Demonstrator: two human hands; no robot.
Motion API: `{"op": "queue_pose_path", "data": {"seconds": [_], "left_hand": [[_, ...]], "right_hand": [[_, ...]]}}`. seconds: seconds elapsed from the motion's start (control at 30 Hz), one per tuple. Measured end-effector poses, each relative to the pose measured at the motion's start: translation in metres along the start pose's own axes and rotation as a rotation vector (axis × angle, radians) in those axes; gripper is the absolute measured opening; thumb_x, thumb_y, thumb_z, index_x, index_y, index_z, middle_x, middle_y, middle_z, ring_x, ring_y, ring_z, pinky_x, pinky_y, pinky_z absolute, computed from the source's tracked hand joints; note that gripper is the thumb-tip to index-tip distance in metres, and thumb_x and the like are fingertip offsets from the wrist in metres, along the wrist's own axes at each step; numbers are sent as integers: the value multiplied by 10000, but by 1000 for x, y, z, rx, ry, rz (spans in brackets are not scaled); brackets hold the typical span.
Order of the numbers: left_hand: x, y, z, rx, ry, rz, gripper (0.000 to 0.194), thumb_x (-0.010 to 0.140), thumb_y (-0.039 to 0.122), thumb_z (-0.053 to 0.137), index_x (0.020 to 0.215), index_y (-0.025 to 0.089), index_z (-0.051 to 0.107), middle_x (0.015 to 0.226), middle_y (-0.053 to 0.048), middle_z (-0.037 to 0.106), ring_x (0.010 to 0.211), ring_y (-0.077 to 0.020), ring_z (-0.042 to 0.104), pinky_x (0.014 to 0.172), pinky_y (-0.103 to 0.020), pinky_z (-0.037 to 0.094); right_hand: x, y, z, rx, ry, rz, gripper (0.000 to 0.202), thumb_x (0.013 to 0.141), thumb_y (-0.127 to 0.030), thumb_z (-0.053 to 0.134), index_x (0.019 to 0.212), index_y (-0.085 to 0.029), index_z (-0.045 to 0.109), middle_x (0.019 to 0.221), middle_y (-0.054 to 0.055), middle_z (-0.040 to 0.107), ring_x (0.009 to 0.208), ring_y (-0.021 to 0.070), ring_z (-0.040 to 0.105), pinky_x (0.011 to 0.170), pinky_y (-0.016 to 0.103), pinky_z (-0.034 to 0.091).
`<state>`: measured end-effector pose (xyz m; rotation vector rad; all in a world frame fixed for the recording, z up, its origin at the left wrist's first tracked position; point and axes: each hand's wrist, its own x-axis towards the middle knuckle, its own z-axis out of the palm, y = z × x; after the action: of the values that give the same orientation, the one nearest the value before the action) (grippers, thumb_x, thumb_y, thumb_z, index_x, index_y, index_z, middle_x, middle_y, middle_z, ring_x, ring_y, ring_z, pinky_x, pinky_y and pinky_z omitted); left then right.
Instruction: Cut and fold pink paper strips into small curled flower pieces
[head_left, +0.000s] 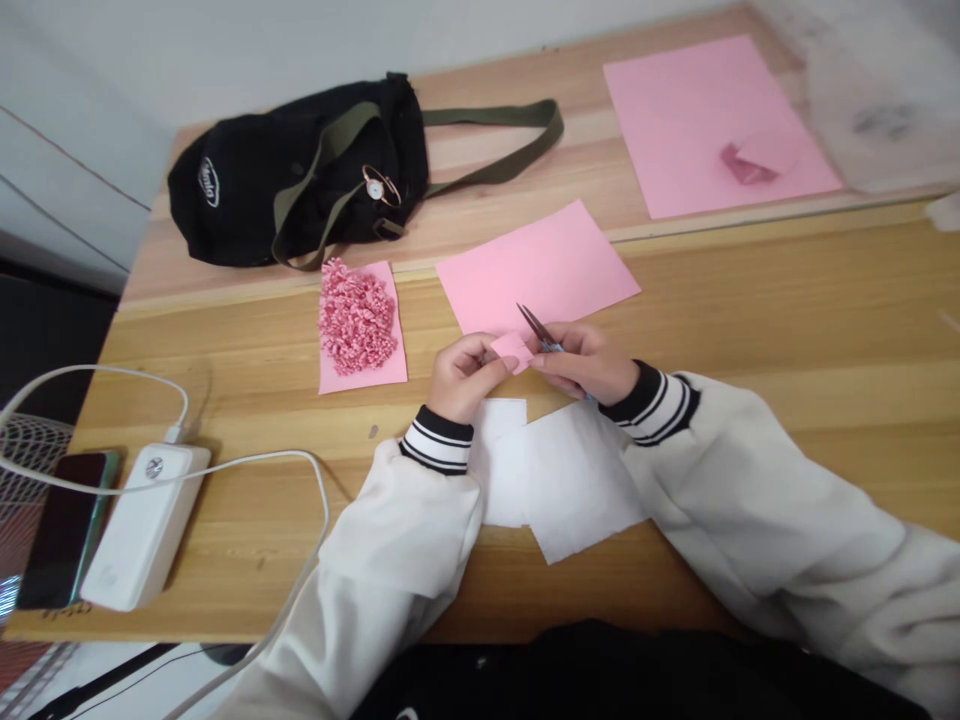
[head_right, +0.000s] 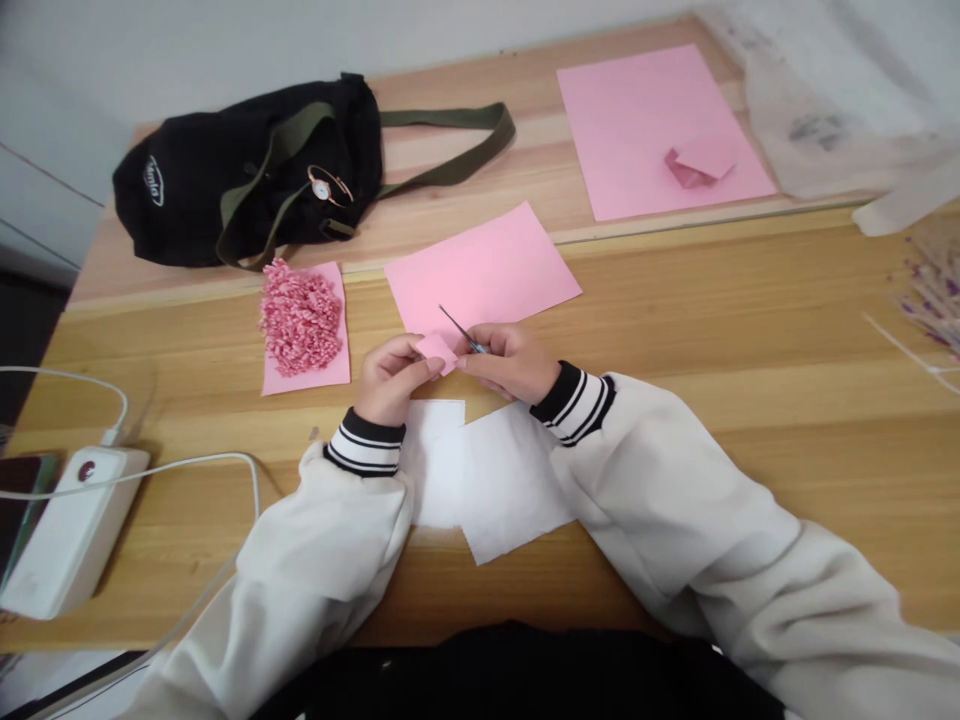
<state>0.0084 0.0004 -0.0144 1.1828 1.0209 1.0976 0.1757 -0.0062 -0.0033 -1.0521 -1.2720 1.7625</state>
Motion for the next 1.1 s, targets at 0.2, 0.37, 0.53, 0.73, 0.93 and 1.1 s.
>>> {"op": "queue_pose_path", "data": {"seconds": [0.2,0.37,0.53,0.73,0.93,1.1], "left_hand": [[0,0,0,-80,-35,1,338,685,464,689,582,154,603,510,17,521,511,-95,469,540,-252,371],[0,-1,-1,-144,-27,-3,342,698,469,679,576,156,612,504,12,525,518,-98,477,547,-252,373],[0,2,-1,-121,-29,-40,242,652,366,725,590,157,620,510,23,538,520,-87,476,553,-241,368],[-1,2,-2,-108,-13,-36,166,599,283,741,622,157,636,537,24,555,522,-85,475,532,-229,368],[-1,0,-2,-132,-16,-20,146,599,263,739,635,157,645,557,24,572,532,-85,483,539,-221,373],[0,0,-3,-144,-36,-23,165,633,288,725,621,149,636,517,22,546,519,-86,478,543,-227,366]], "right_hand": [[0,0,0,10,-4,0,241,732,-332,667,792,-146,525,369,-117,355,289,34,269,292,165,182],[1,0,0,12,-8,-1,220,733,-310,649,808,-141,530,365,-119,345,287,38,267,288,166,183],[1,0,0,2,6,2,198,739,-289,639,802,-137,529,364,-112,364,287,36,270,284,159,188],[0,-2,1,-9,12,2,191,746,-280,634,807,-131,531,366,-109,362,289,37,277,285,162,193],[0,-1,1,-3,12,0,198,745,-287,642,808,-133,533,365,-112,365,285,36,281,283,160,198],[0,0,0,-1,13,-1,210,738,-297,649,802,-132,536,368,-111,368,286,33,281,284,158,194]]}}
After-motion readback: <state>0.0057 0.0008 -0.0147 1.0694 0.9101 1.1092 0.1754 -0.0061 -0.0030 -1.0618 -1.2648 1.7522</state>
